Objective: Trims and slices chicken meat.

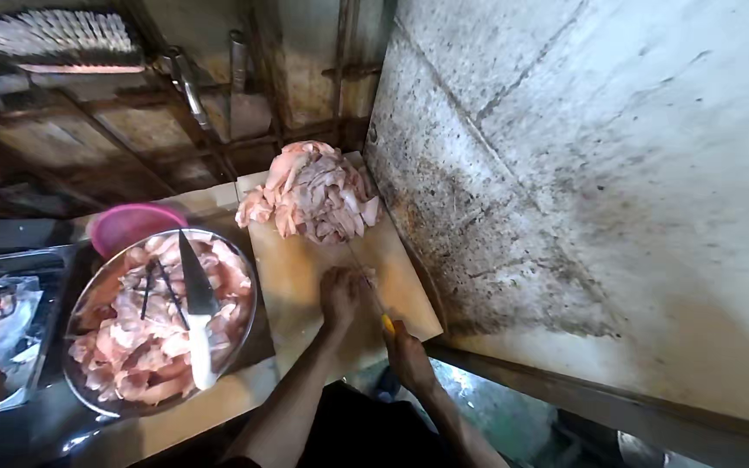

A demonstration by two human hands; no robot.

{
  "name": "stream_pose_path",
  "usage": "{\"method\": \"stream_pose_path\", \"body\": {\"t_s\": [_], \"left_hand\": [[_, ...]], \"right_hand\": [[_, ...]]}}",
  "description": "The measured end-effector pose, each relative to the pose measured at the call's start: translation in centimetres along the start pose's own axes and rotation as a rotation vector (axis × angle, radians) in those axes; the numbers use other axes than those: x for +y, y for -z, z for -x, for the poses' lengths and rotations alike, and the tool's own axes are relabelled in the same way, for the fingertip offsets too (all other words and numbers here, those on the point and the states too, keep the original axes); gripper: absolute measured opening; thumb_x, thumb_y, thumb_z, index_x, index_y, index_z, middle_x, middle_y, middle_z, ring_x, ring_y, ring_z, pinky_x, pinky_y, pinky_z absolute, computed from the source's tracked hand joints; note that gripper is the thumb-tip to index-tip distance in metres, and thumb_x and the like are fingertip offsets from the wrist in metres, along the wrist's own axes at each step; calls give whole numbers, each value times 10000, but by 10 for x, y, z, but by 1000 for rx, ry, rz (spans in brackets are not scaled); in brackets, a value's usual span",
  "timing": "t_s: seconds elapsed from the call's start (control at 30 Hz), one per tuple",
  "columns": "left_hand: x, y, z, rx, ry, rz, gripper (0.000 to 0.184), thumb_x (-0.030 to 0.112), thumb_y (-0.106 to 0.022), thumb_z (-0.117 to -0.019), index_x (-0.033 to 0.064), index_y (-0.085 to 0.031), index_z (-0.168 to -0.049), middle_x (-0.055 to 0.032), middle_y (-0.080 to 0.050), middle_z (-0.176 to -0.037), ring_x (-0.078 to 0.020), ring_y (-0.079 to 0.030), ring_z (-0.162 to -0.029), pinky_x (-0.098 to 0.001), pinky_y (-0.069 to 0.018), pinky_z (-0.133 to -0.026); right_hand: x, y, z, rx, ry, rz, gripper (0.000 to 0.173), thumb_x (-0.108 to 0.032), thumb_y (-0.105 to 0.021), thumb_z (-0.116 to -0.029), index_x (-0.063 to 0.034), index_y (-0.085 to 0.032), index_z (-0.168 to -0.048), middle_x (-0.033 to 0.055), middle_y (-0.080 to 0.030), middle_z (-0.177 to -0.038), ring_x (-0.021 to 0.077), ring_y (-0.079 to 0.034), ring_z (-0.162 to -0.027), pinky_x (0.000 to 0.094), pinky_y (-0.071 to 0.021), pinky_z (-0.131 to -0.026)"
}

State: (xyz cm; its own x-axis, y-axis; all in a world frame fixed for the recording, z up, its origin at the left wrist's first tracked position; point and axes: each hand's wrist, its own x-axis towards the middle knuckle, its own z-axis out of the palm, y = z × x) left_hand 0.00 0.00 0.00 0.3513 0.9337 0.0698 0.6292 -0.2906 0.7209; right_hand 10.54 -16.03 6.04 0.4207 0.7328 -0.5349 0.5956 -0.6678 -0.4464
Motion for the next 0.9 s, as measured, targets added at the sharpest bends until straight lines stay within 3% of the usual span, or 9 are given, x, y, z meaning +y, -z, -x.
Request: {"method": "stream_pose_path", "body": {"t_s": [0.1,0.27,0.43,0.5,0.67,0.8,0.9], "left_hand": [[0,-15,-3,-18,-54,-74,182,199,-673,-968,148,-769,-1114,-73,-699,-1185,-268,-633,-1127,-472,-525,-991],[3,-21,-7,4,-61,-100,180,215,-652,-971,172,-781,-1089,-30,-719,-1152,-248,-646,-1085,-463,-540,-956],[-1,-24,-14,-30,-114,-116,205,160,-653,-959,114,-779,-1114,-84,-728,-1163,-287,-674,-1082,-477,-556,-951],[-4,-24,-14,-25,-117,-114,196,161,-658,-957,121,-783,-1104,-78,-730,-1155,-279,-675,-1079,-469,-561,-944],[-3,-22,-14,-46,-131,-92,197,255,-636,-1000,166,-786,-1093,-43,-727,-1088,-239,-665,-1038,-445,-551,-923],[0,-17,-12,-65,-151,-77,218,248,-626,-1009,134,-778,-1115,-70,-725,-1094,-264,-670,-1045,-474,-553,-917],[-2,-13,-16,-76,-152,-106,226,280,-612,-1015,142,-785,-1058,-55,-728,-1074,-248,-679,-1020,-464,-564,-898]], "right_hand": [[-9,0,5,-60,-93,120,505,-447,-396,-1091,-73,-493,-1415,175,-714,-1063,353,-724,-982,530,-587,-859],[-11,-10,33,-65,-247,180,510,-450,-407,-1085,-88,-470,-1438,187,-717,-1092,370,-726,-992,539,-589,-842],[-61,-8,-14,-34,-238,146,541,-405,-404,-1098,-43,-419,-1500,208,-678,-1226,374,-702,-1082,530,-576,-908],[-61,-9,-19,-27,-239,152,536,-420,-404,-1098,-54,-418,-1489,205,-678,-1217,370,-702,-1079,527,-576,-906],[-5,-14,26,-25,-252,189,533,-422,-433,-1082,-60,-435,-1473,206,-697,-1154,381,-720,-1010,549,-586,-862],[-35,1,-3,-60,-223,87,529,-418,-421,-1094,-41,-443,-1464,208,-703,-1128,369,-714,-1038,535,-578,-899],[-37,17,-23,-116,-186,-60,493,-392,-428,-1099,-26,-479,-1425,219,-696,-1114,368,-711,-1022,535,-568,-914]]}}
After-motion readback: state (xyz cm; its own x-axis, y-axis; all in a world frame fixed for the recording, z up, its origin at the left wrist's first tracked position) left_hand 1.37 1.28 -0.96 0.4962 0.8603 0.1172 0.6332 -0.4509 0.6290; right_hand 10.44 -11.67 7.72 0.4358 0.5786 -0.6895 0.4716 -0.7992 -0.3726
